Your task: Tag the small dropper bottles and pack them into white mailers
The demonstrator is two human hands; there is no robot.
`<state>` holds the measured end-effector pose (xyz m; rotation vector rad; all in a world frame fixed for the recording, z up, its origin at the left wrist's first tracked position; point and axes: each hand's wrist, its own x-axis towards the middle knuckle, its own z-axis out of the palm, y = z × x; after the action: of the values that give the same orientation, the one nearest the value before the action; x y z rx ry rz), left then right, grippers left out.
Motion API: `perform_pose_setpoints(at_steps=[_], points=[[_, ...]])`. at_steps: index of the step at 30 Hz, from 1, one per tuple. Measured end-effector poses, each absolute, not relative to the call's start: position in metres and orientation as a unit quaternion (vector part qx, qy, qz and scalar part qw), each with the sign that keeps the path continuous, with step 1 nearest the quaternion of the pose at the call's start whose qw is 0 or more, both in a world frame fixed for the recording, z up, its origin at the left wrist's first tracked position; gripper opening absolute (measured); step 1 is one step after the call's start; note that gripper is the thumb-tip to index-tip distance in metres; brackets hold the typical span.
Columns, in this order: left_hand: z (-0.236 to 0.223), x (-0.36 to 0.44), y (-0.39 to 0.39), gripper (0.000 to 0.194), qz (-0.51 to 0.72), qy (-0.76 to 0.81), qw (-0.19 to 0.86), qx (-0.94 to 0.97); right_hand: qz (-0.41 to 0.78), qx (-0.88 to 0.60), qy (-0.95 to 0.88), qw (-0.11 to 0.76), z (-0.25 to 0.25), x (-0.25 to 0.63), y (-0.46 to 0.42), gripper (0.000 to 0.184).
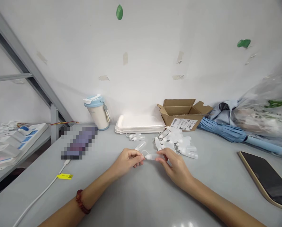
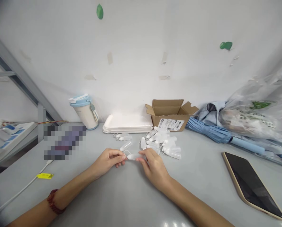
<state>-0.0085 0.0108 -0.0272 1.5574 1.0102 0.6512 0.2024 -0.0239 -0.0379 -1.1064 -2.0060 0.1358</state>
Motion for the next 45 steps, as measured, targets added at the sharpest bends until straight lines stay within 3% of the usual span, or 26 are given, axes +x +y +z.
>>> perform_pose_setpoints(at_steps=[9, 15, 19, 23, 34, 40, 45], points=[[-0.006, -0.026, 0.018, 0.027, 0.183, 0.469, 0.516, 0.693, 0.000, -0.417, -0.839, 0.349, -0.034, 0.200, -0.025, 0.015], [-0.012, -0.034, 0.028, 0.031, 0.178, 0.534, 0.441, 0.699, -0.080, -0.426, -0.867, 0.246, -0.032, 0.204, -0.022, 0.034], [-0.021, -0.033, 0.032, 0.031, 0.207, 0.570, 0.313, 0.731, -0.098, -0.442, -0.873, 0.181, -0.035, 0.203, -0.022, 0.053], [-0.026, -0.032, 0.034, 0.029, 0.218, 0.582, 0.225, 0.750, -0.101, -0.473, -0.862, 0.151, -0.038, 0.202, -0.020, 0.052], [-0.028, -0.029, 0.031, 0.019, 0.218, 0.606, 0.175, 0.744, -0.131, -0.488, -0.847, 0.166, -0.037, 0.204, -0.014, 0.027], [-0.023, -0.023, 0.021, 0.026, 0.240, 0.574, 0.130, 0.772, -0.121, -0.468, -0.852, 0.204, -0.040, 0.209, -0.009, 0.026], [-0.023, -0.017, 0.014, 0.028, 0.180, 0.493, 0.117, 0.843, -0.114, -0.444, -0.849, 0.261, -0.045, 0.216, -0.003, 0.024]])
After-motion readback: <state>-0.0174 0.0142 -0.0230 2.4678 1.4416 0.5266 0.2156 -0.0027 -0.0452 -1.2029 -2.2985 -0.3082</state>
